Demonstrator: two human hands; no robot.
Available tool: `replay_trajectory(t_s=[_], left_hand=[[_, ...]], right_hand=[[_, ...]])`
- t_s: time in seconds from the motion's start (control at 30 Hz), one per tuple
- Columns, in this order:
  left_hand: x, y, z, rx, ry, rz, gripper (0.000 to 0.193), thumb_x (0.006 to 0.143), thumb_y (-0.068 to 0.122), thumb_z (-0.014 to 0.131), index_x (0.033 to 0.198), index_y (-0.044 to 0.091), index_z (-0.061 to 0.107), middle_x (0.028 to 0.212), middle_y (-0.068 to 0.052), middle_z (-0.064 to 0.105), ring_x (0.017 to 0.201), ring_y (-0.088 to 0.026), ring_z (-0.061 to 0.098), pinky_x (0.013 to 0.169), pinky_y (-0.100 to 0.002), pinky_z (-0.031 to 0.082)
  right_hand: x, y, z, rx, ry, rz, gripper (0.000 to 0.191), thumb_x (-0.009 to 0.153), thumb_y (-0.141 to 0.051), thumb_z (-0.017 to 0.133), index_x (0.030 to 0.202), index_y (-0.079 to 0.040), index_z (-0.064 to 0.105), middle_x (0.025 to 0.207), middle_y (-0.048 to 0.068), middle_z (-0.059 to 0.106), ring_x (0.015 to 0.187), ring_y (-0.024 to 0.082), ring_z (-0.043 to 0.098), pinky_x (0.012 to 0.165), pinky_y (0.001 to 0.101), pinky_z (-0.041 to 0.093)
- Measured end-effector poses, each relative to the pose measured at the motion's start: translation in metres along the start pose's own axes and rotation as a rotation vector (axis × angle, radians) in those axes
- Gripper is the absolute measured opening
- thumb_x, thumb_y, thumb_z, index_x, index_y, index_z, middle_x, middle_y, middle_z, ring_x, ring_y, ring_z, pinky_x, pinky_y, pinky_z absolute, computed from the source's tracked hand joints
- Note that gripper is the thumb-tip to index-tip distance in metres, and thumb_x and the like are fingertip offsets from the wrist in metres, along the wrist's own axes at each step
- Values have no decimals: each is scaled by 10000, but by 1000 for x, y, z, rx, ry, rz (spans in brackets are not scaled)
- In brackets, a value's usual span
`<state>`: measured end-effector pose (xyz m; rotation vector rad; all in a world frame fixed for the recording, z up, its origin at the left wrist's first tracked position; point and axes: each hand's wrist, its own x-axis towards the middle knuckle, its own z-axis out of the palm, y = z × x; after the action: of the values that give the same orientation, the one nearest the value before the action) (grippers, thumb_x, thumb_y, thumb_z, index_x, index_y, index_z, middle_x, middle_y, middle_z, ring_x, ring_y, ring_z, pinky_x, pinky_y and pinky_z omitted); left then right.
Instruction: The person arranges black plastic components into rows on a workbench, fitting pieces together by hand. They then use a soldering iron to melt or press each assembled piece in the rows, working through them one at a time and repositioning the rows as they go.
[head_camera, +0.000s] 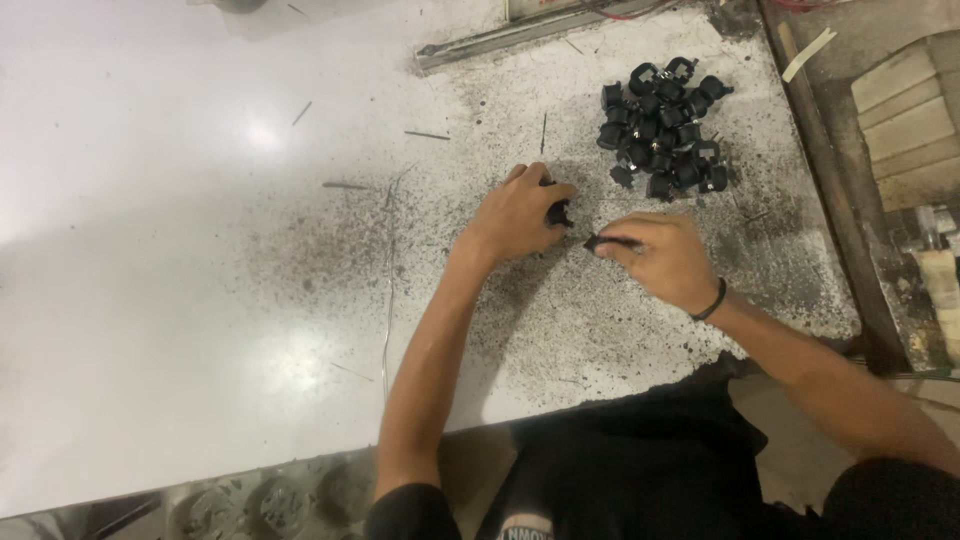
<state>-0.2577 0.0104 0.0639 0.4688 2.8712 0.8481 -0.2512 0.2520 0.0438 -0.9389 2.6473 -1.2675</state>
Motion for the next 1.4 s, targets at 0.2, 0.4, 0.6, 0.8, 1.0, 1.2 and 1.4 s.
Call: replay_trajectory(t_s=[0.2,0.4,0.6,0.8,1.0,1.2,1.4], left_hand=[[0,-6,0,-22,-22,32,478,828,194,743,1303,226,702,1204,-160,640,1183,-362,606,987,-466,529],[0,2,-10,-38,-176,-30,657,790,333,793,1410,229,600,1263,-198,581,1224,-394,557,1004,-493,494],[-2,20,-8,103,-120,-63,738,643,395,854,1324,206,641,1282,-184,537,1246,-394,524,960,-498,539],[0,13,-8,96,-71,-67,717,618,379,835,1294,214,661,1264,-170,544,1241,-381,526,985,-482,534],[-2,-1,-13,-17,-51,1,756,685,328,856,1393,231,607,1306,-217,532,1250,-424,510,976,-513,500],[-2,-4,-10,-11,-88,-22,688,742,308,846,1391,257,623,1344,-193,573,1307,-378,539,1050,-479,508],[-4,4,-18,-9,-164,-54,919,664,434,896,1487,294,512,1451,-198,461,1319,-411,477,1034,-521,455]], right_hand=[[-3,-12,37,-95,134,-194,163,912,-128,787,939,28,749,1031,154,761,720,208,721,615,309,582],[40,3,-8,-917,460,-485,323,873,-294,655,920,14,741,963,119,693,766,225,655,656,351,476],[31,11,-12,-404,149,-225,167,980,-82,692,1106,-34,790,921,93,639,809,242,596,795,369,473],[8,11,-17,-530,65,-326,228,874,-92,710,1080,-19,774,942,88,663,828,241,664,719,397,499],[-3,-6,-12,-349,-156,-85,125,931,-131,729,948,-23,790,817,105,731,602,228,658,591,368,509],[-11,-21,28,-367,198,-337,177,948,-212,742,836,-76,758,763,33,726,630,176,648,638,371,481],[58,11,-3,-974,373,-415,260,878,-314,779,1008,-89,777,1056,96,767,970,185,660,902,398,415]])
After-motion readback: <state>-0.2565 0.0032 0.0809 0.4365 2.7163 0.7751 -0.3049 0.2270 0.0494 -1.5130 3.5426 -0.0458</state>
